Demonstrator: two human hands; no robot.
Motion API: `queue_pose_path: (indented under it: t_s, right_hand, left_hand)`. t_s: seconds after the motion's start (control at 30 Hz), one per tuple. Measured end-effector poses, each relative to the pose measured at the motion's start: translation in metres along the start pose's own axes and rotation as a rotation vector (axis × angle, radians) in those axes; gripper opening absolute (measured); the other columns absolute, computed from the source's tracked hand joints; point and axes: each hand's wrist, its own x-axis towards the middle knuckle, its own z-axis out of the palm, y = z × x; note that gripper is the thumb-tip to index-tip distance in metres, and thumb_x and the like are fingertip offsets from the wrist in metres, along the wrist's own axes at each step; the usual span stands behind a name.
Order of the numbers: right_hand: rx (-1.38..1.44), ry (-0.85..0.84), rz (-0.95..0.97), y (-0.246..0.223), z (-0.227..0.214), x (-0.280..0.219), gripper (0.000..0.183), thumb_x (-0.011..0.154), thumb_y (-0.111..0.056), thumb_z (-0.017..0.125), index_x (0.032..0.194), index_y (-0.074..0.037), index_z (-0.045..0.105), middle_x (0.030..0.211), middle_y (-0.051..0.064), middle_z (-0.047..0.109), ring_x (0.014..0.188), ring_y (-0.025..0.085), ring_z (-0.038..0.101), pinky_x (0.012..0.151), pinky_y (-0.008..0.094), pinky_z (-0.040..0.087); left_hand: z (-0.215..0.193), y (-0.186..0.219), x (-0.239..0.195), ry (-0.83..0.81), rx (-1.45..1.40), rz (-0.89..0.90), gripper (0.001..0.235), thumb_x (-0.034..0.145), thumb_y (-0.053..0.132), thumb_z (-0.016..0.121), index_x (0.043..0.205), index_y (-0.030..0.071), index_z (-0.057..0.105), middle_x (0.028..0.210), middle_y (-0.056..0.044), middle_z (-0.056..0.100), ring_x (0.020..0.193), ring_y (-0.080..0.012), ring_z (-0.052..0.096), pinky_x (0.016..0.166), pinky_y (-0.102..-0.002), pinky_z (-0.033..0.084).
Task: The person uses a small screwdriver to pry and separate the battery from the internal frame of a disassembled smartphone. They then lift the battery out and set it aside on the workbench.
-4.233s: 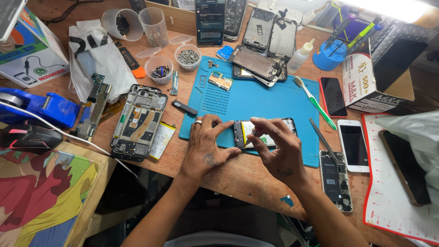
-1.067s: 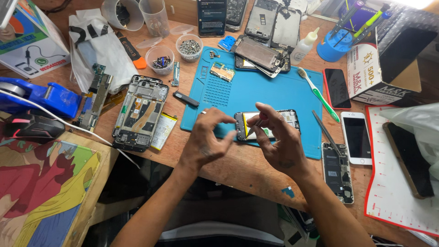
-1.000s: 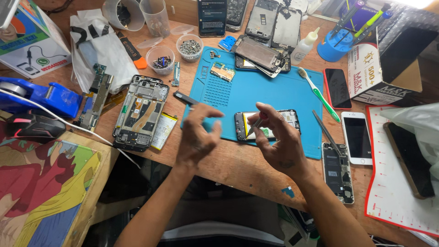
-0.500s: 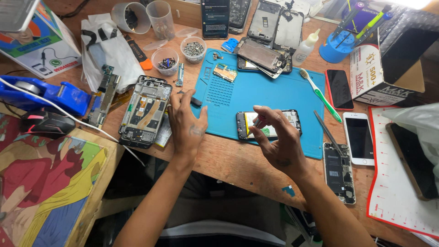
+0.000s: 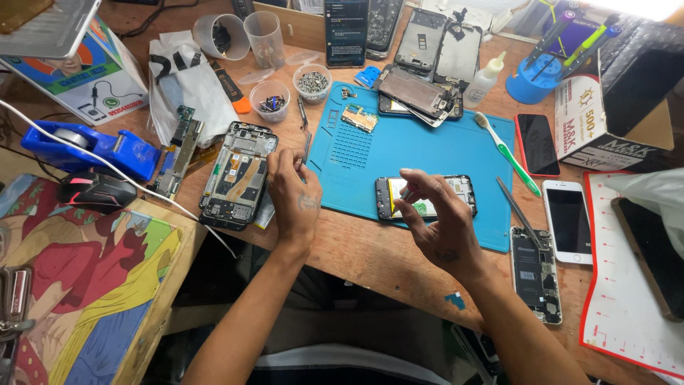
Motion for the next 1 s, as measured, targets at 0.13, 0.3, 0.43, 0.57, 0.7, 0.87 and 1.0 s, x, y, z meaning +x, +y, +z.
queue_pose_path:
  t_s: [0.13,0.3,0.43,0.57,0.7,0.87,1.0]
  right_hand:
    - [-0.001,0.001,0.005,0.000,0.000,0.001,0.047,0.097,-0.009,0.072,0.140,-0.007,0.053,0.102,0.010,0.068,0.094,0.018,0.070,0.084,0.034,0.061]
    - [-0.013,0.006,0.001,-0.002,0.000,0.001,0.046,0.097,-0.008,0.073,0.139,-0.006,0.053,0.103,0.010,0.068,0.095,0.018,0.070,0.085,0.035,0.062]
    - [-0.002,0.004,0.008,-0.002,-0.001,0.001,0.046,0.096,-0.008,0.074,0.138,-0.006,0.054,0.102,0.010,0.068,0.094,0.018,0.070,0.083,0.034,0.061]
    - [-0.006,0.008,0.006,-0.003,0.000,0.000,0.046,0.096,-0.008,0.074,0.138,-0.006,0.055,0.103,0.011,0.068,0.094,0.018,0.070,0.083,0.035,0.061]
    - [-0.015,0.008,0.004,-0.002,0.000,0.001,0.047,0.096,-0.009,0.075,0.138,-0.006,0.055,0.101,0.010,0.068,0.094,0.018,0.070,0.084,0.035,0.061]
    - [-0.020,0.008,0.009,-0.003,0.000,0.001,0.048,0.095,-0.010,0.075,0.138,-0.006,0.055,0.103,0.010,0.069,0.095,0.018,0.070,0.085,0.034,0.062]
    - [-0.020,0.003,0.001,-0.003,-0.001,0.002,0.047,0.095,-0.011,0.075,0.138,-0.006,0.055,0.101,0.009,0.069,0.093,0.017,0.070,0.084,0.034,0.062]
  left_hand:
    - [0.003,0.000,0.003,0.018,-0.025,-0.005,0.014,0.089,-0.006,0.057,0.102,-0.004,0.059,0.104,-0.018,0.057,0.088,-0.0323,0.065,0.078,-0.043,0.054]
    - [0.016,-0.010,0.015,0.060,0.033,0.075,0.014,0.085,-0.008,0.057,0.099,-0.005,0.055,0.101,-0.022,0.056,0.091,-0.0406,0.063,0.081,-0.049,0.051]
    - [0.027,-0.016,0.032,0.077,0.081,0.053,0.013,0.085,-0.006,0.059,0.096,-0.004,0.052,0.101,-0.022,0.057,0.091,-0.0423,0.063,0.080,-0.051,0.052]
    - [0.029,-0.016,0.034,0.069,0.100,0.062,0.014,0.086,-0.005,0.061,0.098,-0.004,0.054,0.100,-0.023,0.060,0.092,-0.0441,0.063,0.078,-0.053,0.050]
    - [0.022,-0.013,0.025,0.026,0.039,0.112,0.016,0.088,-0.006,0.059,0.104,-0.005,0.057,0.103,-0.022,0.061,0.094,-0.0401,0.064,0.082,-0.049,0.051]
    - [0.022,-0.010,0.020,-0.051,0.103,0.138,0.022,0.089,-0.001,0.061,0.109,-0.002,0.069,0.108,-0.017,0.067,0.102,-0.0362,0.065,0.091,-0.043,0.051]
    - [0.025,-0.009,0.020,-0.061,0.197,0.194,0.029,0.089,0.003,0.062,0.117,-0.001,0.070,0.115,-0.015,0.069,0.106,-0.0347,0.063,0.098,-0.043,0.047]
